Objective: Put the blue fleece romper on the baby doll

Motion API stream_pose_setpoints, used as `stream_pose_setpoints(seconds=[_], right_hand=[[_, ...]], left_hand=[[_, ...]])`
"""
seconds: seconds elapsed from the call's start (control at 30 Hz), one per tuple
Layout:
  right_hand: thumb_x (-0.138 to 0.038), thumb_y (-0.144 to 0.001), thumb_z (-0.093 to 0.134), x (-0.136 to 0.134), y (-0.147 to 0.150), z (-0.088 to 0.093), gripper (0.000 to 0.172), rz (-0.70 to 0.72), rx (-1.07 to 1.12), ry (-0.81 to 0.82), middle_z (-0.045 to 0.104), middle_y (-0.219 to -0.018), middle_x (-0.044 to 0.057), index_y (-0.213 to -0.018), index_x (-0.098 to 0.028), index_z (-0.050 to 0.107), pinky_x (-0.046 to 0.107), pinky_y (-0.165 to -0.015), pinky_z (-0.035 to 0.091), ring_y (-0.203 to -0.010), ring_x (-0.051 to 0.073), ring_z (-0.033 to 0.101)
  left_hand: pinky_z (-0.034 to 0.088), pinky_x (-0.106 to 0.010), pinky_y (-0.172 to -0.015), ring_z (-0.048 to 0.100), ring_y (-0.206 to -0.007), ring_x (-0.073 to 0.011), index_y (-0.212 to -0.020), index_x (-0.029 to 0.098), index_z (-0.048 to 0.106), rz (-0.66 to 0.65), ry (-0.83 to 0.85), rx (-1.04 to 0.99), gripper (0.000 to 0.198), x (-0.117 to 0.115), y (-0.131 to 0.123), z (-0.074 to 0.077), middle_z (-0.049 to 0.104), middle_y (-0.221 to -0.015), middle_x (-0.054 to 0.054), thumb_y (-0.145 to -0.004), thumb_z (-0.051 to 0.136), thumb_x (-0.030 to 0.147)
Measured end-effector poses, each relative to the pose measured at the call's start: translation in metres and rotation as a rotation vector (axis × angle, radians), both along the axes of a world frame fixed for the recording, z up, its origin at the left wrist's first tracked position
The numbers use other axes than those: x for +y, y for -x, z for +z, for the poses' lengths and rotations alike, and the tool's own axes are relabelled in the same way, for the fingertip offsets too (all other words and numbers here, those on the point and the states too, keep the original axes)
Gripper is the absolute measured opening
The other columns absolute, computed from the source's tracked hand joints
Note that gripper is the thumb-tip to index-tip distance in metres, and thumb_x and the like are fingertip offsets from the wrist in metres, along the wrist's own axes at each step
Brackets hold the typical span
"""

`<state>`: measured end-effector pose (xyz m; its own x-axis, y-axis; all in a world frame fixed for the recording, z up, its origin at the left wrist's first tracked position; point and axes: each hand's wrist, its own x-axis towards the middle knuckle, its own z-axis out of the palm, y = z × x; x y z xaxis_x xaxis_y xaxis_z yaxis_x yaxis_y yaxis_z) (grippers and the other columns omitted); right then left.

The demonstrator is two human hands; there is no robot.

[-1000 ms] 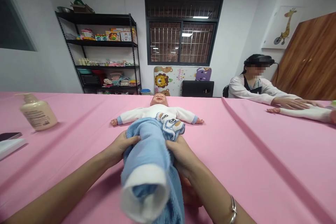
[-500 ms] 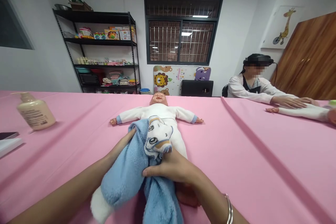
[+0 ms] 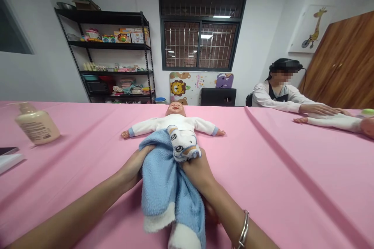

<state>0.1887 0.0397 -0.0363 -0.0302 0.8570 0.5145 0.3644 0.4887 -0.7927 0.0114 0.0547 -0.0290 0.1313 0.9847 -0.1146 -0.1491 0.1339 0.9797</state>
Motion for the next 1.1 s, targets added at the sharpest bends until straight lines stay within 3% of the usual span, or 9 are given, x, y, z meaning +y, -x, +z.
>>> stream_pose_setpoints(seconds=[0.1,0.27,0.4,0.5,0.73,0.93,1.1], right_hand=[[-0.024,-0.07,0.052,-0.003,0.0,0.0,0.024,0.031,-0.038,0.029,0.063,-0.097,0.011,-0.092,-0.015,0.059,0.039,-0.081,0.048,-0.09,0.023,0.058],[-0.035,-0.067,0.066,-0.017,0.001,0.015,0.036,0.364,-0.136,0.264,0.061,-0.105,0.007,-0.098,-0.017,0.058,0.04,-0.094,0.043,-0.106,0.024,0.052],[-0.036,-0.06,0.074,-0.026,0.006,0.02,0.045,0.459,-0.144,0.345,0.061,-0.106,0.006,-0.098,-0.018,0.059,0.039,-0.098,0.04,-0.109,0.024,0.05],[-0.031,-0.065,0.069,-0.025,0.01,0.013,0.037,0.416,-0.104,0.284,0.061,-0.105,0.006,-0.099,-0.019,0.059,0.038,-0.092,0.045,-0.099,0.022,0.055],[-0.024,-0.072,0.056,-0.012,0.013,0.003,0.027,0.112,0.031,0.088,0.064,-0.097,0.007,-0.098,-0.02,0.06,0.04,-0.096,0.04,-0.101,0.023,0.054],[-0.021,-0.072,0.054,-0.008,0.014,-0.002,0.022,0.095,0.018,0.099,0.062,-0.103,0.008,-0.093,-0.017,0.06,0.04,-0.089,0.044,-0.097,0.022,0.055],[-0.032,-0.071,0.06,-0.007,0.011,0.002,0.034,0.061,0.051,0.105,0.062,-0.106,0.009,-0.1,-0.015,0.058,0.038,-0.086,0.044,-0.098,0.024,0.056]], left_hand=[[0.049,-0.027,-0.078,0.06,-0.094,-0.0202,-0.099,0.017,0.061,0.008,-0.083,0.057,0.029,0.004,0.002,-0.001,0.066,-0.103,-0.005,-0.079,0.056,0.038],[0.05,-0.028,-0.063,0.062,-0.077,-0.0222,-0.088,0.012,0.061,0.043,-0.097,0.154,0.033,0.01,0.005,-0.006,0.068,-0.081,-0.007,-0.079,0.053,0.043],[0.051,-0.031,-0.068,0.062,-0.084,-0.0251,-0.095,0.012,0.06,0.021,-0.089,0.169,0.039,0.009,0.004,-0.006,0.068,-0.089,-0.009,-0.079,0.052,0.047],[0.05,-0.032,-0.076,0.061,-0.092,-0.0262,-0.095,0.012,0.061,0.012,-0.086,0.199,0.037,0.007,0.003,-0.003,0.067,-0.096,-0.01,-0.08,0.051,0.044],[0.05,-0.034,-0.078,0.06,-0.094,-0.0271,-0.095,0.013,0.062,-0.055,-0.128,0.173,0.04,0.01,0.004,-0.002,0.068,-0.092,-0.009,-0.077,0.055,0.047],[0.048,-0.034,-0.08,0.059,-0.091,-0.0262,-0.087,0.012,0.064,-0.077,-0.314,0.22,0.041,0.015,0.005,-0.011,0.067,-0.089,-0.008,-0.079,0.051,0.05],[0.045,-0.036,-0.085,0.057,-0.098,-0.0274,-0.097,0.012,0.062,0.009,-0.455,0.378,0.042,0.028,0.017,-0.02,0.065,-0.099,-0.008,-0.082,0.048,0.049]])
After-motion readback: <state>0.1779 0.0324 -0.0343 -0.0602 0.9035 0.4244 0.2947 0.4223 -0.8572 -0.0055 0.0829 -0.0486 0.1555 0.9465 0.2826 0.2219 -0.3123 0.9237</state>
